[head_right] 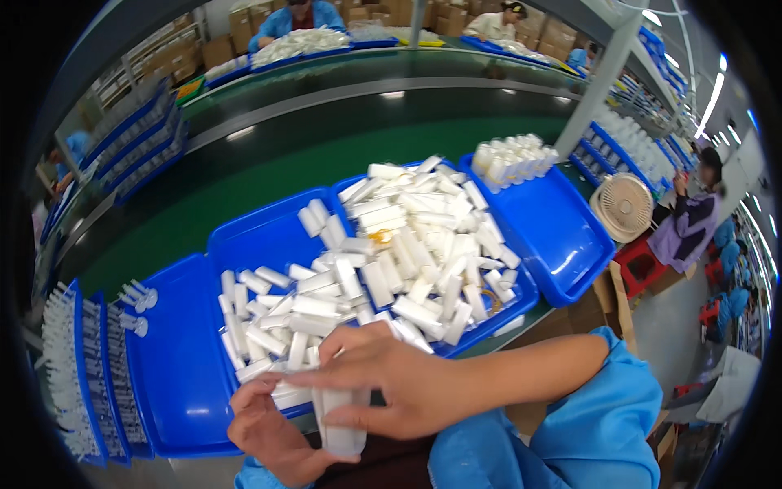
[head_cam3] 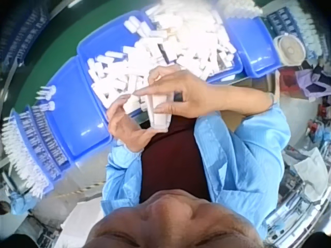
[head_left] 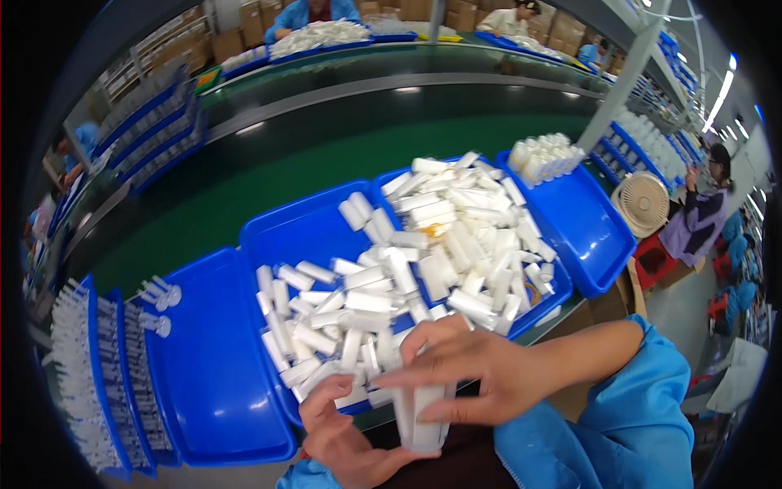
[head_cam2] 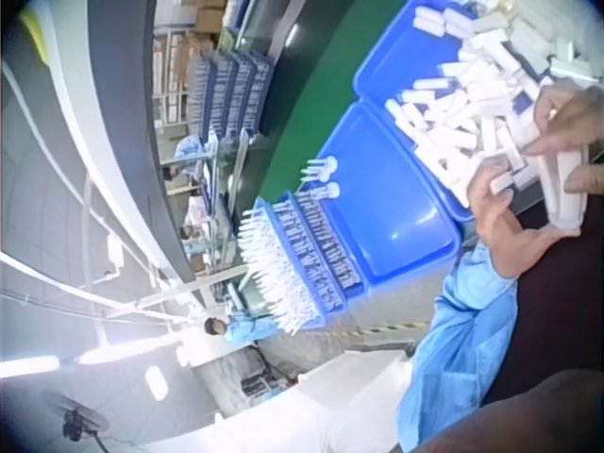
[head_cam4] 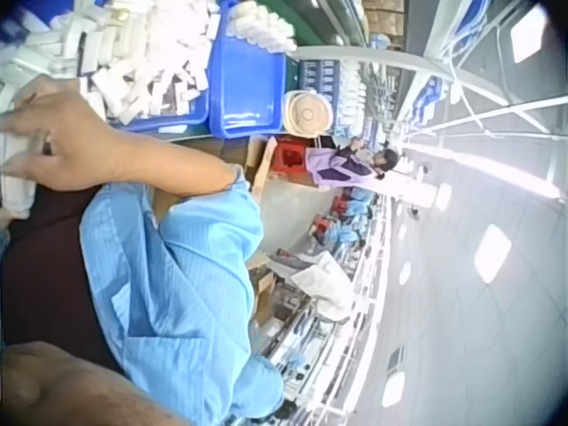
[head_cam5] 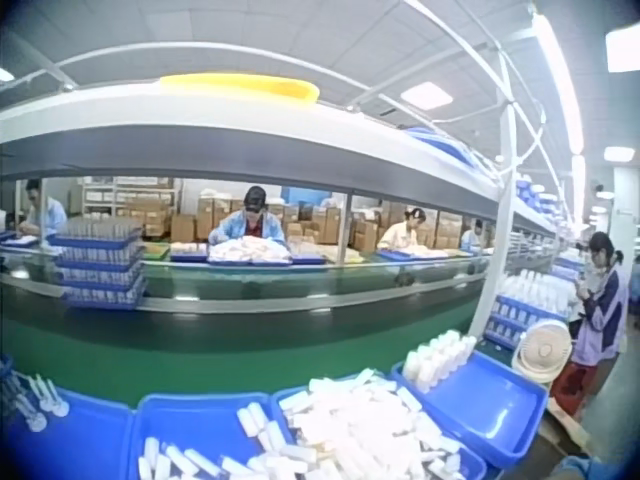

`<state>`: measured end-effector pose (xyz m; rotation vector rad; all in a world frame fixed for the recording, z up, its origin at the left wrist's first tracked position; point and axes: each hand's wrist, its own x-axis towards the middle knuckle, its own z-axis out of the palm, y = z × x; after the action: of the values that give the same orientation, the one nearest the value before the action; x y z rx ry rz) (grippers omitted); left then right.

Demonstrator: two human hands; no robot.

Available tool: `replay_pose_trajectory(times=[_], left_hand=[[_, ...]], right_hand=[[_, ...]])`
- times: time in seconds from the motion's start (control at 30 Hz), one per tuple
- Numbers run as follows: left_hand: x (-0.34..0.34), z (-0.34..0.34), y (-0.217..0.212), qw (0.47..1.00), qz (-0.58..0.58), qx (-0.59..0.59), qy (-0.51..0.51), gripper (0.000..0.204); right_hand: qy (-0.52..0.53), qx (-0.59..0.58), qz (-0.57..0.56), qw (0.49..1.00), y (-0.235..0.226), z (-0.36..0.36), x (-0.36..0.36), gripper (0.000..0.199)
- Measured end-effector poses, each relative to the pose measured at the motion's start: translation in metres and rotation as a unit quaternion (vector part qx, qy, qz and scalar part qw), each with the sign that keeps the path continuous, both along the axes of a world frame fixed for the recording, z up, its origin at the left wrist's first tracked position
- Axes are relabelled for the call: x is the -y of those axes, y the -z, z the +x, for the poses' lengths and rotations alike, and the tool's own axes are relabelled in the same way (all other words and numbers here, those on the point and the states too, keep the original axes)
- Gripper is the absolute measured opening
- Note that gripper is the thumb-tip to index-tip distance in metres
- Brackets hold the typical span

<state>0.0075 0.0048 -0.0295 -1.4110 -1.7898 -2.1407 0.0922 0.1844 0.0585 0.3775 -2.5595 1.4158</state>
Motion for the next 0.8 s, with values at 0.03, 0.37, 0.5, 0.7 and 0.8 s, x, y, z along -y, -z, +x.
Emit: replay_pose_trajectory(times=[0.03,0.37,0.5,0.7,0.8], left_hand=[[0.006,0.010,-0.005,0.995,-0.020,0.089,0.045,0.104],[-0.025,0.017,-0.032,0.706,-0.264,0.383,0.534,0.028],[-0.031,0.034,-0.026,0.717,-0.175,0.428,0.523,0.024],[-0.046,0.039,-0.027,0.692,-0.201,0.425,0.548,0.027],[-0.053,0.040,-0.033,0.693,-0.217,0.432,0.535,0.030]], right_hand=[[-0.027,-0.015,-0.013,0.999,-0.003,0.006,0.003,0.045],[-0.005,-0.119,0.181,0.976,0.014,0.068,-0.004,0.035],[0.382,-0.036,0.331,0.862,0.034,0.095,-0.086,0.032],[0.412,0.088,0.426,0.801,0.071,0.103,-0.117,0.018],[0.418,0.067,0.429,0.798,0.084,0.094,-0.121,0.016]])
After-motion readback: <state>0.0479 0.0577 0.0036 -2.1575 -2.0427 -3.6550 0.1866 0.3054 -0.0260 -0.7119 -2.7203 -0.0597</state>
